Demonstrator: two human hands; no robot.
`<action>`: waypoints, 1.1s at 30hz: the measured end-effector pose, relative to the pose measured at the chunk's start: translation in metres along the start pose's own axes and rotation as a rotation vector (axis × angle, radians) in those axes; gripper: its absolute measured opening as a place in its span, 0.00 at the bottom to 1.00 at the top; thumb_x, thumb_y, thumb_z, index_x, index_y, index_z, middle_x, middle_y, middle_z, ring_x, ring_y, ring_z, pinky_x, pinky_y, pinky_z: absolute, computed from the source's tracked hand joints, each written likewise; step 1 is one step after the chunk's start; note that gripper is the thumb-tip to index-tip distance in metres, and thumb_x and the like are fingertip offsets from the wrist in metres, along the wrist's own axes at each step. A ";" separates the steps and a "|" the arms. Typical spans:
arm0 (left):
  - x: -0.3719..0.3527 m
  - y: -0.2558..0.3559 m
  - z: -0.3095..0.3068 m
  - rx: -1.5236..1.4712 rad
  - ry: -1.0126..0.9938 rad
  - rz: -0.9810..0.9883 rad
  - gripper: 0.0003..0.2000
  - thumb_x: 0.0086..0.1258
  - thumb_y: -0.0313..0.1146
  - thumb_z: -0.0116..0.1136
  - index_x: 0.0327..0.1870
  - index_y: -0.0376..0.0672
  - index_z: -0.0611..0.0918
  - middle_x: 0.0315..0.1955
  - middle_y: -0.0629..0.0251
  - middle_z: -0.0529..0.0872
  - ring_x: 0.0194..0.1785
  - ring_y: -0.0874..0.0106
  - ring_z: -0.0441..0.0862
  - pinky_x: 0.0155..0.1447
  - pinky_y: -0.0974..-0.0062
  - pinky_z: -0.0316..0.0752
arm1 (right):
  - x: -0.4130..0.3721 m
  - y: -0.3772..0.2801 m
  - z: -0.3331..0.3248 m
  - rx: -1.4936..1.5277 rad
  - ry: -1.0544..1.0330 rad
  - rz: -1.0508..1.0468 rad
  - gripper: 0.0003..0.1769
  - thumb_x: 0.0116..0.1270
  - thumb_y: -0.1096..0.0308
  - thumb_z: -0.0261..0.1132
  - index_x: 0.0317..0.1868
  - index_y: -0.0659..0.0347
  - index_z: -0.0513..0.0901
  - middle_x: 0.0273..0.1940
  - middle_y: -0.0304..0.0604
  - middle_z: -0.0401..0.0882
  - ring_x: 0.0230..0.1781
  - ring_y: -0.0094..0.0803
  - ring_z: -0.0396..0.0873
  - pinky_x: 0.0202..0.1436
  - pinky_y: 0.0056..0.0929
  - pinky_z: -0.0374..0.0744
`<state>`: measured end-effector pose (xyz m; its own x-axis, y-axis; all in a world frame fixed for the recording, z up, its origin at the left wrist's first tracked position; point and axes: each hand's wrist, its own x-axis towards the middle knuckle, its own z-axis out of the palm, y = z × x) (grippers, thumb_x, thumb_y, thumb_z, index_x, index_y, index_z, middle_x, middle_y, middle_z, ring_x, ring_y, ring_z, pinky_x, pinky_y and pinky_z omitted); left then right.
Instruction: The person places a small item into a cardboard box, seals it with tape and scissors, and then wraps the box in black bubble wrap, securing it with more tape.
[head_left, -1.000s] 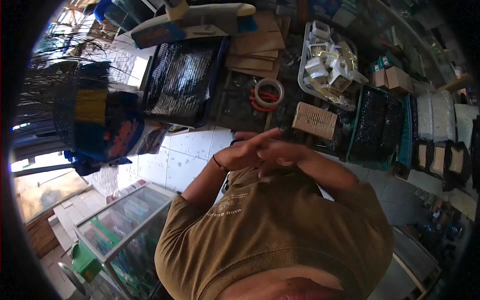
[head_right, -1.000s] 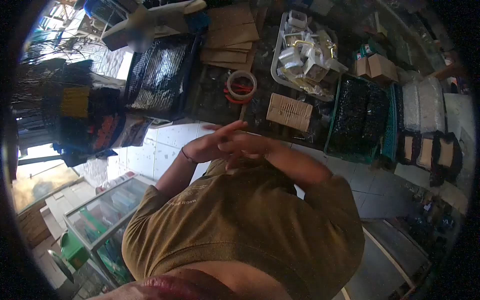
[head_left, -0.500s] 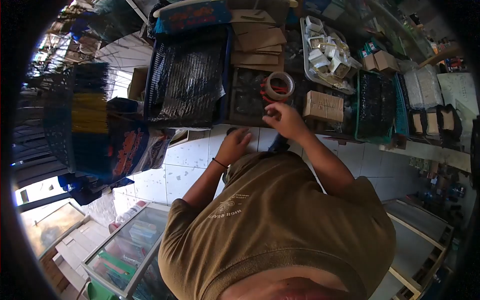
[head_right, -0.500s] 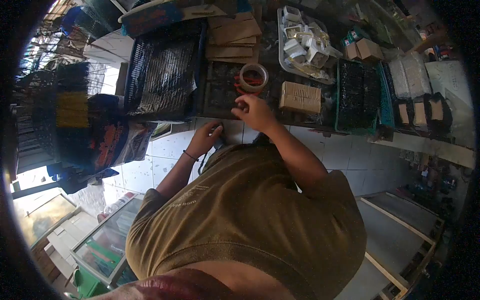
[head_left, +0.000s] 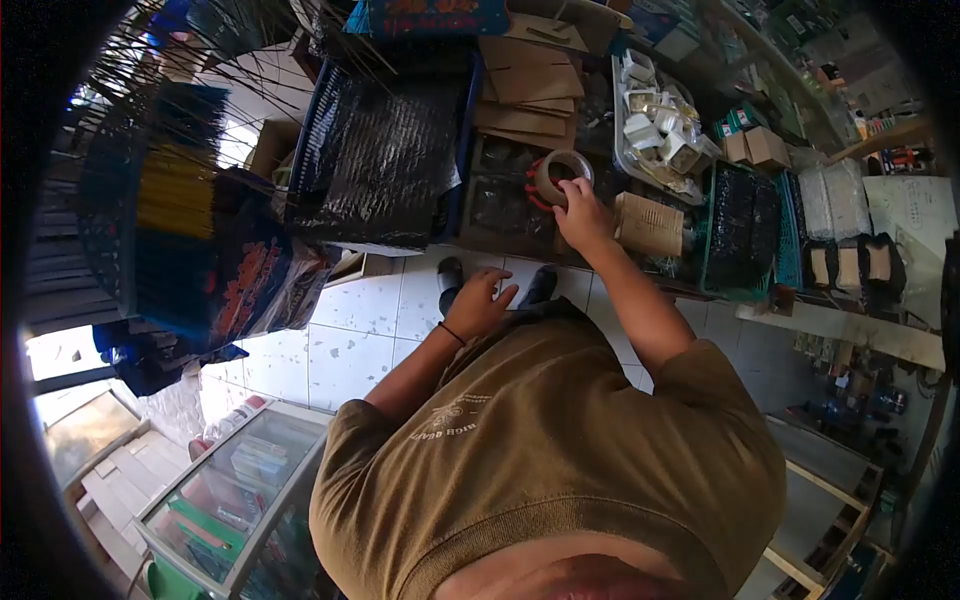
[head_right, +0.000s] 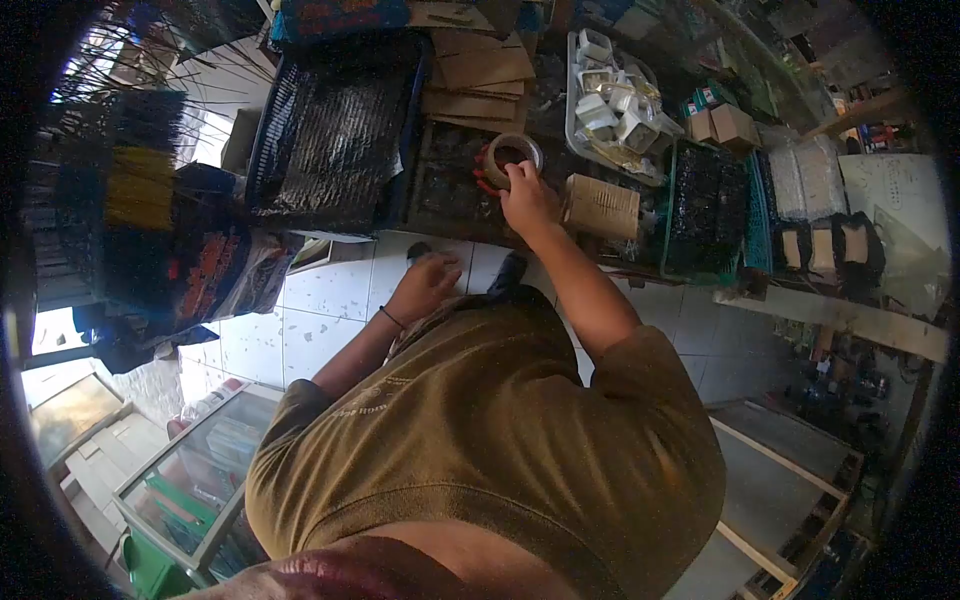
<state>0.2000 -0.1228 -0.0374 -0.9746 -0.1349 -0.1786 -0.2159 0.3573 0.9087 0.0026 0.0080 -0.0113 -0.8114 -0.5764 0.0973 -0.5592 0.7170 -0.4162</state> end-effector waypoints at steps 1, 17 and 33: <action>0.001 0.004 -0.003 0.003 0.016 -0.016 0.16 0.66 0.39 0.56 0.48 0.36 0.79 0.41 0.50 0.80 0.40 0.59 0.80 0.45 0.67 0.74 | 0.002 0.003 0.001 -0.038 -0.067 0.028 0.18 0.59 0.64 0.64 0.49 0.56 0.75 0.49 0.44 0.71 0.46 0.48 0.76 0.45 0.43 0.76; 0.081 0.055 0.071 0.193 0.320 0.064 0.13 0.65 0.33 0.55 0.47 0.38 0.77 0.46 0.51 0.78 0.47 0.55 0.78 0.47 0.64 0.75 | 0.019 0.060 -0.037 0.532 -0.055 0.003 0.13 0.63 0.65 0.63 0.41 0.68 0.78 0.35 0.51 0.80 0.30 0.38 0.81 0.34 0.33 0.77; 0.118 0.031 0.098 0.698 0.431 -0.061 0.15 0.55 0.44 0.63 0.38 0.44 0.83 0.45 0.50 0.76 0.49 0.51 0.75 0.51 0.58 0.72 | 0.022 0.076 -0.079 1.145 -0.351 0.117 0.12 0.66 0.64 0.61 0.41 0.66 0.78 0.29 0.37 0.79 0.22 0.19 0.75 0.24 0.19 0.73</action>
<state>0.0724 -0.0369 -0.0670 -0.8827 -0.4647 0.0697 -0.3929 0.8113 0.4329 -0.0711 0.0808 0.0306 -0.6569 -0.7340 -0.1724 0.1344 0.1110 -0.9847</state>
